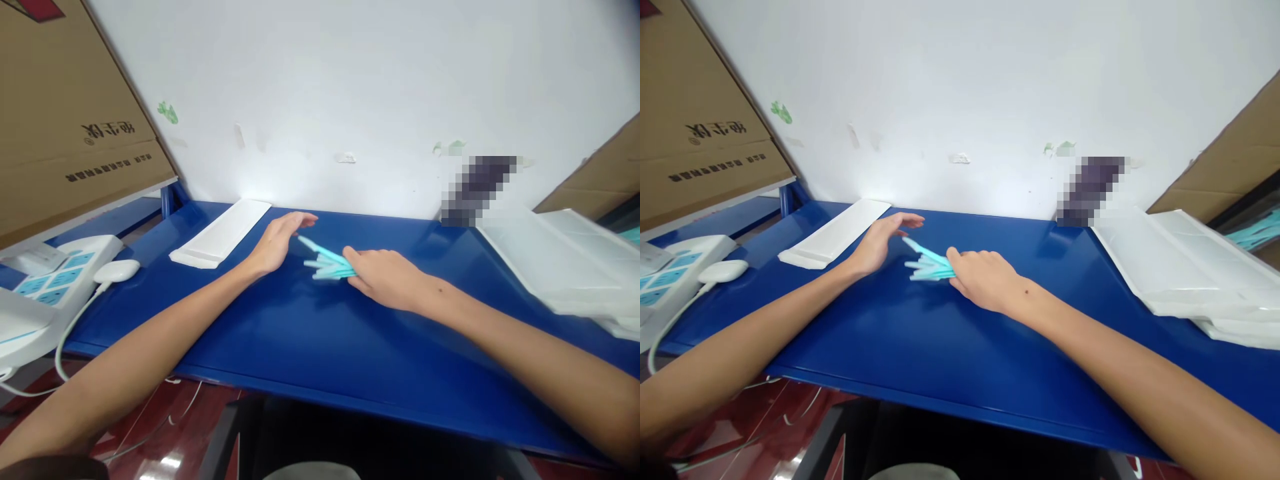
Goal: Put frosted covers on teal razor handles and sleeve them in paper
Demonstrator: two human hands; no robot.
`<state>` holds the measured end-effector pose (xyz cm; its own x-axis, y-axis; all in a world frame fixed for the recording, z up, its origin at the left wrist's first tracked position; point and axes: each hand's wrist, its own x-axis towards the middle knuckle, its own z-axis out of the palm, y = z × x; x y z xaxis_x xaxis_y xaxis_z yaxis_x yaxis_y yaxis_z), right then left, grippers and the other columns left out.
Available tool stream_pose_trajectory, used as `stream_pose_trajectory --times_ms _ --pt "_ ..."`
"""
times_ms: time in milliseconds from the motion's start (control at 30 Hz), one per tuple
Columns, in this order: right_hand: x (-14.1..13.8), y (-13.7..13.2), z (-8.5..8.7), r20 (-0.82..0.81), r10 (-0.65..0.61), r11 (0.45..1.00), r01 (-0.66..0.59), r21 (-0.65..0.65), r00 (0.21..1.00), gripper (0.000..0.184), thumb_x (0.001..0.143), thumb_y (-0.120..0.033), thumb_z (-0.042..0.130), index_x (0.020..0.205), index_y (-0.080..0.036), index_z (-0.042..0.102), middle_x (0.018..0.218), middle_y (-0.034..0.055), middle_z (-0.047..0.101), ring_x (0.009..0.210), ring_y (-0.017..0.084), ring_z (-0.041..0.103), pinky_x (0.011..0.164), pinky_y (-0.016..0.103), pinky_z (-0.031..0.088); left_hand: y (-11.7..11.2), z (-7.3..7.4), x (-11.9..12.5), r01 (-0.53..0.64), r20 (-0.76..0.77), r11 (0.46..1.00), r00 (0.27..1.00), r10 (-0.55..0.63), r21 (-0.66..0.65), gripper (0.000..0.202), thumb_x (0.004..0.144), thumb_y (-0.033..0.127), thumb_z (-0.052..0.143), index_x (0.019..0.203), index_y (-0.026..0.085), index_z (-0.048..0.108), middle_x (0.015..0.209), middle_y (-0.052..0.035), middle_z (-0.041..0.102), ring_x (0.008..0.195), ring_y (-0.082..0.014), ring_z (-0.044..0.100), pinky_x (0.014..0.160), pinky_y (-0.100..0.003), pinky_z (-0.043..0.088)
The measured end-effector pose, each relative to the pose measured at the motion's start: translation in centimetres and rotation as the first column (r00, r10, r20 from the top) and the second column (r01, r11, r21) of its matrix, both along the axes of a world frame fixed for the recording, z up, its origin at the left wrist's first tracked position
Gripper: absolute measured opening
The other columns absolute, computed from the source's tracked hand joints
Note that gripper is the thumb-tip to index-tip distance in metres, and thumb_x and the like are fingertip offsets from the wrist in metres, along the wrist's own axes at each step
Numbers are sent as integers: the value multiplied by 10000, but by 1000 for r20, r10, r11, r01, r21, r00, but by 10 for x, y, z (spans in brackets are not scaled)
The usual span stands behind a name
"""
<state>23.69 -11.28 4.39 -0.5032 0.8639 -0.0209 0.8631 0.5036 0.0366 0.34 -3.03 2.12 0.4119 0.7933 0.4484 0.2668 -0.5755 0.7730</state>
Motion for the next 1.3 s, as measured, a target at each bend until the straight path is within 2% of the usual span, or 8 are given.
stream_pose_trajectory --times_ms 100,200,333,467,667,867,1033,1300 --pt "2 8 1 -444 -13 1000 5 -20 896 113 924 -251 465 1020 -214 511 774 15 646 622 194 582 587 312 404 -12 21 22 210 236 972 955 -181 -108 532 1038 548 321 1301 201 626 1339 -108 656 1268 -286 593 976 -396 514" --pt "-8 18 2 -809 33 999 -30 19 587 43 878 -265 519 872 -224 508 758 -16 605 664 157 547 649 296 432 -27 56 53 299 325 954 905 -274 -28 501 1039 517 361 1399 211 528 1346 -102 647 1267 -284 607 994 -403 521" --pt "-21 29 -6 -966 -35 999 4 -35 258 241 825 -406 648 769 -229 495 598 -49 507 559 126 461 555 279 399 -37 90 89 224 351 970 905 -241 89 435 1053 434 441 1459 278 445 1111 -48 712 1070 -239 703 867 -371 563" --pt "-22 33 -17 -989 -118 993 37 -115 87 363 717 -433 726 625 -243 431 486 -52 472 455 105 422 451 268 351 -33 86 107 228 221 951 936 -273 207 235 1016 358 541 1006 193 708 948 -37 704 941 -191 705 822 -314 564" --pt "-23 33 -13 -995 -103 994 32 -103 -7 298 668 -316 659 507 -252 415 413 -40 471 384 93 417 388 251 327 -34 82 118 188 278 952 926 -254 243 349 998 214 549 1347 215 566 997 -29 703 778 -130 666 755 -277 581" --pt "-24 36 -24 -996 -68 984 158 -76 -54 165 643 -234 593 537 -241 466 431 -35 522 397 106 478 403 250 379 -32 81 132 127 227 954 955 -191 271 155 983 193 552 1092 184 662 866 -24 703 741 -132 674 722 -273 559" --pt "-18 34 -38 -994 -105 982 162 -98 35 73 692 -233 545 623 -213 535 441 -26 573 405 126 552 423 241 435 -26 60 134 156 58 936 981 -183 316 142 938 178 571 899 170 707 863 -29 736 794 -153 687 785 -282 538" --pt "-19 31 -28 -998 -48 990 133 -43 37 116 715 -221 560 820 -236 513 452 -85 545 347 116 507 380 237 415 -12 60 129 17 55 875 997 -50 484 153 912 139 559 906 166 710 933 -46 759 886 -164 684 850 -286 504"
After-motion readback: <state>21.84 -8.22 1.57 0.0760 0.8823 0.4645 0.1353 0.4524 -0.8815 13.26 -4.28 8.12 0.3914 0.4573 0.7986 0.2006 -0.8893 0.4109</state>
